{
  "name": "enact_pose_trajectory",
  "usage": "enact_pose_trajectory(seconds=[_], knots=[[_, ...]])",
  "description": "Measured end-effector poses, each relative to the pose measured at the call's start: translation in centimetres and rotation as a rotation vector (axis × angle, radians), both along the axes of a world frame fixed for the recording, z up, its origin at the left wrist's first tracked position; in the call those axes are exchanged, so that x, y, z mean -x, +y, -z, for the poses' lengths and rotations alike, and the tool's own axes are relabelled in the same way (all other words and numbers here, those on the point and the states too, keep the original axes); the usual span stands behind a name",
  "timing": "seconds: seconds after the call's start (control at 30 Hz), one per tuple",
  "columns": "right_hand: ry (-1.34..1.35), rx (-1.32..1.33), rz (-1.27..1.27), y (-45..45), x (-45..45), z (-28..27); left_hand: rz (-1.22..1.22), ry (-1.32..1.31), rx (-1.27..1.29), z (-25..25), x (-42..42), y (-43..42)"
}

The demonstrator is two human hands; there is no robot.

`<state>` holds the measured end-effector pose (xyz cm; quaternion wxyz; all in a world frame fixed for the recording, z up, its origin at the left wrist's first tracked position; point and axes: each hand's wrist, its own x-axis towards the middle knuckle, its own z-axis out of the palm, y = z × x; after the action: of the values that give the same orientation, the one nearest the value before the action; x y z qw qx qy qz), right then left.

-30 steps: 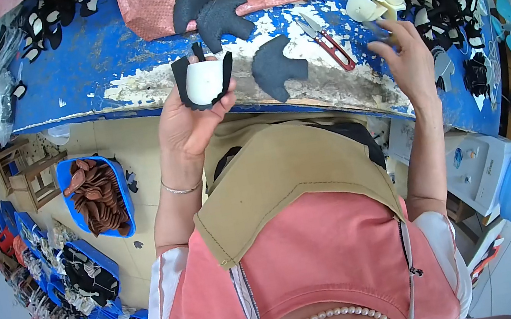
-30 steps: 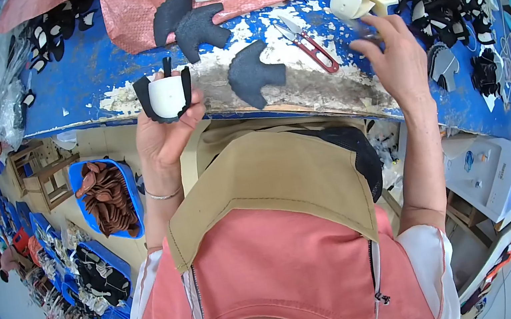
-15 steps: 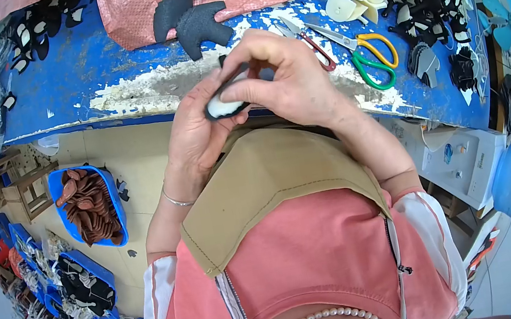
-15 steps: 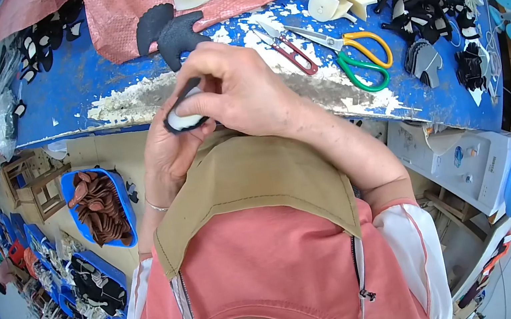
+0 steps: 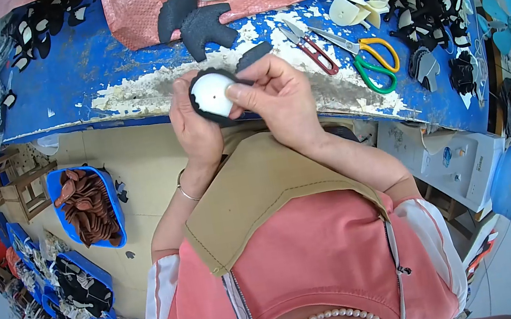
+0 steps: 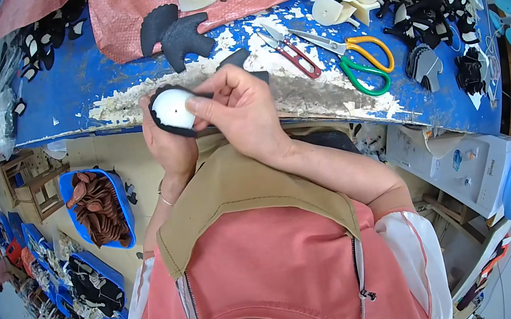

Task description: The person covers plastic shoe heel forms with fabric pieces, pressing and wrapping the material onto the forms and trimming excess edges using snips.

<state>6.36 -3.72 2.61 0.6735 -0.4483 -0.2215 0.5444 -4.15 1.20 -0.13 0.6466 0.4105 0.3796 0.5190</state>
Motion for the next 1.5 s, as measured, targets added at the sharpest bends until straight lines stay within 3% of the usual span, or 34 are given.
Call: enact_pose_trajectory(seconds=[0.2, 0.37, 0.53, 0.67, 0.7, 0.83, 1.0, 1.03, 1.17, 1.37, 1.5], knots=[[-0.073, 0.069, -0.270, -0.2, -1.7, -0.8, 0.087, 0.002, -0.096, 0.7, 1.5, 0.8], [0.064, 0.170, -0.439, -0.2, -2.2, -0.6, 0.203, -0.030, 0.106, -0.1, 1.3, 0.9], [-0.202, 0.157, -0.544, -0.5, -1.4, -1.5, 0.158, -0.041, 0.091, -0.3, 0.9, 0.2], [-0.713, -0.086, -0.393, -1.5, 0.2, -0.9, 0.317, -0.348, 0.085, 0.7, 1.3, 0.9], [-0.711, -0.085, -0.393, -1.6, 0.2, -0.9, 0.317, -0.347, 0.087, 0.5, 1.3, 0.9], [-0.506, 0.092, -0.448, -1.5, -0.7, -1.4, 0.237, 0.141, -0.120, -1.2, 1.1, 1.3], [-0.270, 0.123, -0.430, -1.5, -2.2, -1.7, 0.239, 0.145, -0.247, -1.0, 2.8, 3.2], [-0.268, 0.125, -0.431, -1.5, -2.3, -1.5, 0.239, 0.147, -0.245, -1.3, 2.9, 3.1], [-0.562, 0.070, -0.488, -1.3, -2.4, -0.7, 0.410, 0.688, -0.423, -3.9, 3.8, 1.4], [-0.584, 0.088, -0.517, -1.3, -3.0, -1.3, 0.517, 0.459, -0.067, -4.0, 3.7, 0.6], [-0.577, 0.101, -0.222, -1.3, -3.4, -2.3, 0.408, 0.382, -0.042, -3.7, 3.4, 0.2]])
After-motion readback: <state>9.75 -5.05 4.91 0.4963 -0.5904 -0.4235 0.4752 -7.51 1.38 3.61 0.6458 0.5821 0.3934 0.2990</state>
